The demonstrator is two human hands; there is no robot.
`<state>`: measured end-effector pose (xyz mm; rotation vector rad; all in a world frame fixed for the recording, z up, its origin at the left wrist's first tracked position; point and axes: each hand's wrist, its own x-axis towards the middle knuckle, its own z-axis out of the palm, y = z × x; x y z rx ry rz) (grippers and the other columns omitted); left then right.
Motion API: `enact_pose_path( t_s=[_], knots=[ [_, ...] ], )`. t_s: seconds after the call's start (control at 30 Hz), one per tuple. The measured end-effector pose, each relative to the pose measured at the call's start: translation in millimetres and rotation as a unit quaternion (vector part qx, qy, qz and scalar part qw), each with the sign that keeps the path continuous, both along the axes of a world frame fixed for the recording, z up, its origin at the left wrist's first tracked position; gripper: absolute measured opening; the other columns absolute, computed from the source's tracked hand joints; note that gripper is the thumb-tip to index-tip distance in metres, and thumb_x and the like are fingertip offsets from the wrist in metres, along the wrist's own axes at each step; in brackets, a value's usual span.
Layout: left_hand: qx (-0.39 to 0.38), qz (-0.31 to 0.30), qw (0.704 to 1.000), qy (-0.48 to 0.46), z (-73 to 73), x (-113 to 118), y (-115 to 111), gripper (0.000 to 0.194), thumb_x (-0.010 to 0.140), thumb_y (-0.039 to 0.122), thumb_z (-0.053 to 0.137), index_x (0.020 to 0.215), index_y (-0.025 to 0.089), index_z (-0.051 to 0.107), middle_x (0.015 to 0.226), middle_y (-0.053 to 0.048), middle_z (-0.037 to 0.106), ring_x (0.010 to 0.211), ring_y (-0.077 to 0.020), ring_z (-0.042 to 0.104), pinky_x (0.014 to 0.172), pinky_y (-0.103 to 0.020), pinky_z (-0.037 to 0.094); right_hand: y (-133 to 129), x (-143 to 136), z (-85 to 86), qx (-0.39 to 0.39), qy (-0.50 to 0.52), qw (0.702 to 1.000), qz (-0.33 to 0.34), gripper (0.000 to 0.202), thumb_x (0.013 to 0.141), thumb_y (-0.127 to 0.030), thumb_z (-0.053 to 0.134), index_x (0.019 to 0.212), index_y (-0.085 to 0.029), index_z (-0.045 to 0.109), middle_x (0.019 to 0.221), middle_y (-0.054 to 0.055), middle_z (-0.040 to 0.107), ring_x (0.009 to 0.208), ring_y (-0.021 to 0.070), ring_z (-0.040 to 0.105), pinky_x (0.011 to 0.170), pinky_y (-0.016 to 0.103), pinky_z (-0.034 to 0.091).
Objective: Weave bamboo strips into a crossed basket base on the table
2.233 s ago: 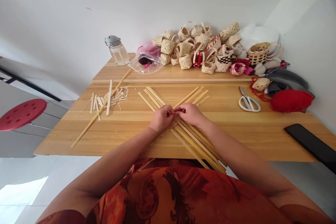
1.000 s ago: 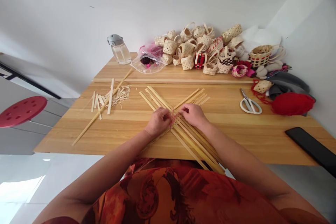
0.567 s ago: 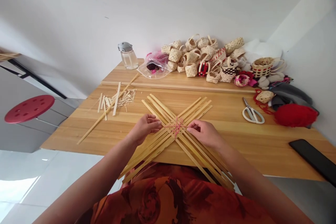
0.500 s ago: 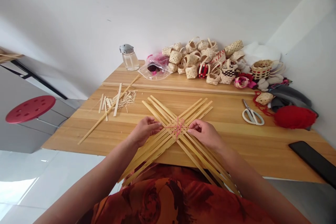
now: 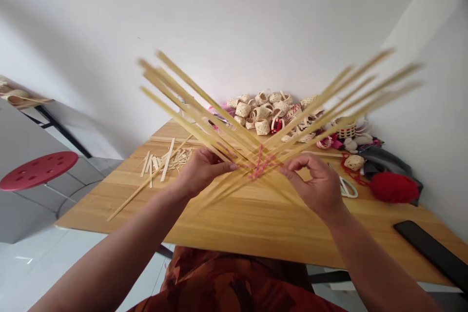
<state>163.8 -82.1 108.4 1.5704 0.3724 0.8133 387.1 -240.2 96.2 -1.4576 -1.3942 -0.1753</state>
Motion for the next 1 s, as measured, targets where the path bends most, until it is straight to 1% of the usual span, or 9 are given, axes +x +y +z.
enact_pose_path(
  t_s=[0.1, 0.2, 0.3, 0.4, 0.53, 0.7, 0.8, 0.9, 1.0],
  knots=[
    [0.109, 0.036, 0.993, -0.024, 0.5, -4.3, 3.9, 0.018, 0.072, 0.036, 0.081, 0.08, 0.022, 0.073, 0.087, -0.006, 0.07, 0.092, -0.0256, 0.067, 0.082, -0.038, 0.055, 0.9, 10.3, 4.7, 0.058, -0.034, 0.997, -0.022, 0.023, 0.08, -0.038, 0.074, 0.094, -0.026, 0.06, 0.101, 0.006, 0.068, 0.096, 0.0254, 0.064, 0.086, 0.041, 0.051],
    [0.175, 0.062, 0.982, 0.026, -31.5, -9.8, 8.7, 0.021, 0.076, 0.043, 0.076, 0.084, 0.024, 0.075, 0.1, -0.01, 0.069, 0.104, -0.0296, 0.063, 0.089, -0.042, 0.053, 1.3, 17.9, -13.9, 0.031, -0.052, 0.998, -0.013, 0.044, 0.076, -0.044, 0.075, 0.113, -0.026, 0.058, 0.121, 0.01, 0.066, 0.113, 0.0304, 0.06, 0.095, 0.044, 0.048],
    [0.249, 0.091, 0.96, 0.086, -75.7, -9.4, 20.8, 0.027, 0.082, 0.042, 0.071, 0.105, 0.028, 0.074, 0.123, -0.011, 0.063, 0.124, -0.0319, 0.053, 0.101, -0.047, 0.046, -0.2, 16.4, -51.4, -0.033, -0.142, 0.989, -0.007, 0.036, 0.081, -0.041, 0.072, 0.114, -0.028, 0.066, 0.118, 0.007, 0.07, 0.121, 0.0304, 0.056, 0.106, 0.044, 0.037],
    [0.328, 0.128, 0.92, 0.173, -111.1, -11.6, 48.8, 0.049, 0.064, 0.038, 0.085, 0.111, 0.026, 0.072, 0.137, -0.012, 0.056, 0.133, -0.0383, 0.043, 0.112, -0.057, 0.033, -2.4, 11.5, -97.4, -0.112, -0.212, 0.971, 0.008, 0.018, 0.092, -0.037, 0.061, 0.103, -0.031, 0.073, 0.109, 0.001, 0.074, 0.119, 0.0268, 0.056, 0.104, 0.042, 0.03],
    [0.257, 0.19, 0.909, 0.268, -125.8, -45.5, 89.7, 0.034, 0.078, 0.039, 0.071, 0.108, 0.022, 0.073, 0.118, -0.01, 0.07, 0.114, -0.0314, 0.059, 0.105, -0.049, 0.041, -1.6, 11.7, -142.9, -0.133, -0.231, 0.964, -0.011, 0.017, 0.095, -0.035, 0.059, 0.1, -0.03, 0.074, 0.106, 0.0, 0.075, 0.112, 0.0225, 0.058, 0.098, 0.039, 0.029],
    [0.134, 0.363, 0.878, 0.28, -87.4, -84.4, 82.6, 0.035, 0.082, 0.052, 0.065, 0.087, 0.019, 0.073, 0.074, -0.004, 0.071, 0.072, -0.0225, 0.064, 0.072, -0.036, 0.051, 6.4, 15.4, -151.5, -0.151, -0.24, 0.959, -0.021, 0.016, 0.095, -0.033, 0.059, 0.101, -0.028, 0.073, 0.108, 0.002, 0.074, 0.111, 0.0224, 0.058, 0.093, 0.038, 0.031],
    [0.27, 0.273, 0.899, 0.213, -50.0, -73.0, 40.9, 0.029, 0.092, 0.044, 0.057, 0.086, 0.02, 0.074, 0.087, -0.004, 0.074, 0.086, -0.0215, 0.067, 0.084, -0.035, 0.052, 9.5, 16.0, -150.4, -0.169, -0.221, 0.96, -0.013, 0.015, 0.095, -0.033, 0.06, 0.1, -0.027, 0.072, 0.107, 0.003, 0.073, 0.108, 0.0228, 0.059, 0.092, 0.037, 0.035],
    [0.416, 0.14, 0.893, 0.099, -12.3, -55.5, -11.2, 0.022, 0.095, 0.028, 0.057, 0.112, 0.025, 0.069, 0.104, -0.004, 0.074, 0.098, -0.0209, 0.067, 0.091, -0.038, 0.052, 10.1, 16.9, -151.5, -0.182, -0.193, 0.964, 0.013, 0.015, 0.093, -0.032, 0.062, 0.103, -0.026, 0.071, 0.108, 0.004, 0.072, 0.107, 0.0237, 0.059, 0.095, 0.038, 0.038],
    [0.408, 0.009, 0.913, 0.017, 19.7, -54.8, -52.1, 0.026, 0.099, 0.025, 0.049, 0.119, 0.03, 0.064, 0.105, -0.004, 0.073, 0.096, -0.0201, 0.069, 0.084, -0.038, 0.057, 9.3, 17.3, -150.7, -0.195, -0.173, 0.965, 0.041, 0.017, 0.093, -0.03, 0.061, 0.105, -0.024, 0.071, 0.108, 0.005, 0.072, 0.105, 0.0248, 0.06, 0.096, 0.039, 0.041]
  ],
)
